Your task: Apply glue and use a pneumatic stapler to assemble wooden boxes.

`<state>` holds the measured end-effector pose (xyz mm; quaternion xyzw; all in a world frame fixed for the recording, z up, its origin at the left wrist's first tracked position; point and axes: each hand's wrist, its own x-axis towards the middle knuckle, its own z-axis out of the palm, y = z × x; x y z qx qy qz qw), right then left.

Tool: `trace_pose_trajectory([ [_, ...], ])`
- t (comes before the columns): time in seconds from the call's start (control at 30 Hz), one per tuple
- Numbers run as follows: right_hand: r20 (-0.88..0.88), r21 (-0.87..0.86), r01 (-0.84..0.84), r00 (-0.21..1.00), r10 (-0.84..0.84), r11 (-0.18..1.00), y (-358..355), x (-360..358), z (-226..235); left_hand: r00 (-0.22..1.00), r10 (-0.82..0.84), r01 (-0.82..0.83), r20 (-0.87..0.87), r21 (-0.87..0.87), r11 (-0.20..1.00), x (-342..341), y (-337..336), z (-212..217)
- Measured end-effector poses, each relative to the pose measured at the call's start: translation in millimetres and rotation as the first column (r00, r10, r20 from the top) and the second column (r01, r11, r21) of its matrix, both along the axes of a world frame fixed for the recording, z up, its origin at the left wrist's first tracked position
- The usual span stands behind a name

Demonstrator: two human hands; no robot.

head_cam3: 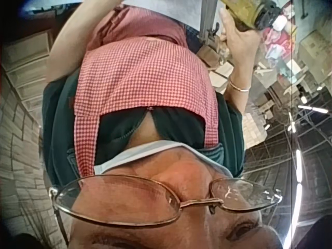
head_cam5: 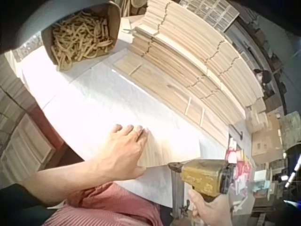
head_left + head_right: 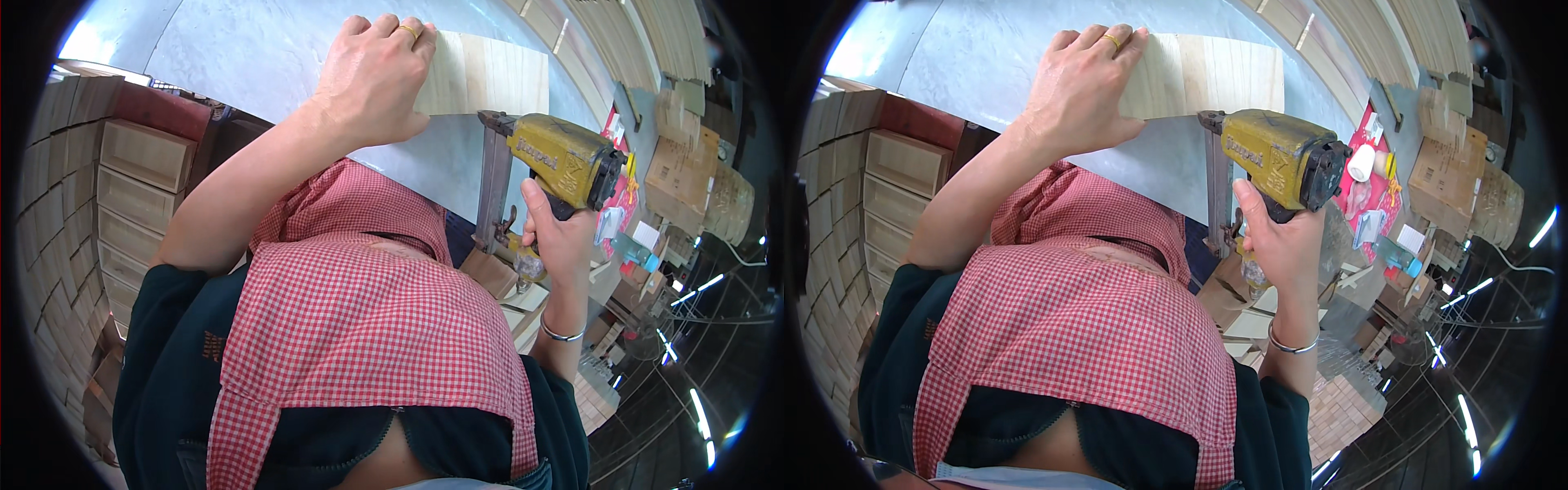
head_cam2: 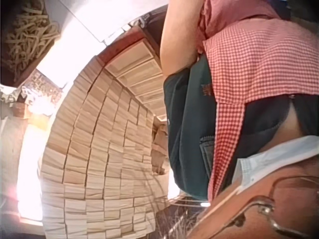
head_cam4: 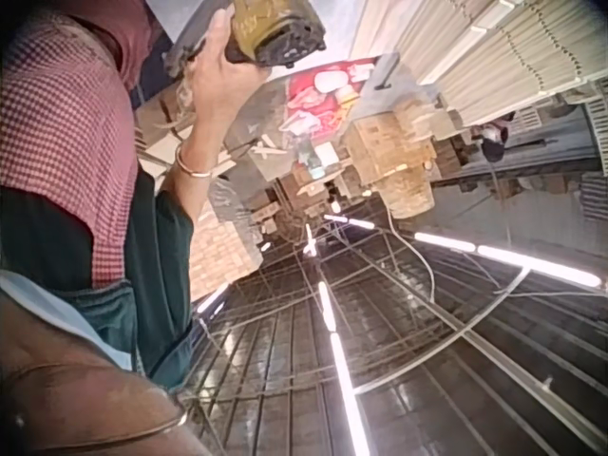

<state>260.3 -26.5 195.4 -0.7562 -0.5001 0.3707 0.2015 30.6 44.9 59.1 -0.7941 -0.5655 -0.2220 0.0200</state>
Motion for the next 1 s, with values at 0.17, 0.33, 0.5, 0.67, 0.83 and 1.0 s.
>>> trace_pose_trajectory([
  [0.17, 0.017, 0.015, 0.006, 1.000, -0.006, 1.000, 1, -2, 1, 1.000, 0.006, -0.006, 0.012, 0.017, 1.000, 0, 1, -1],
  [0.33, 0.070, 0.007, -0.052, 0.996, 0.051, 0.999, 8, -1, 7, 1.000, 0.012, -0.013, -0.009, -0.090, 0.996, 2, 0, 9],
  [0.5, 0.154, 0.006, -0.174, 0.973, 0.171, 0.985, 17, 3, 12, 0.990, 0.011, -0.029, -0.141, -0.125, 0.992, 2, 1, 1],
  [0.67, 0.210, -0.015, -0.279, 0.938, 0.276, 0.960, 29, 7, 17, 0.993, -0.071, 0.052, -0.097, -0.184, 0.981, 0, 4, 11],
  [0.83, 0.217, -0.109, -0.276, 0.931, 0.294, 0.955, 38, 3, 28, 0.987, -0.126, 0.148, 0.098, -0.277, 0.949, -6, 2, 18],
  [1.0, 0.255, -0.131, -0.194, 0.941, 0.222, 0.972, 30, -11, 32, 0.954, -0.112, 0.166, 0.279, -0.178, 0.970, -45, -12, 5],
])
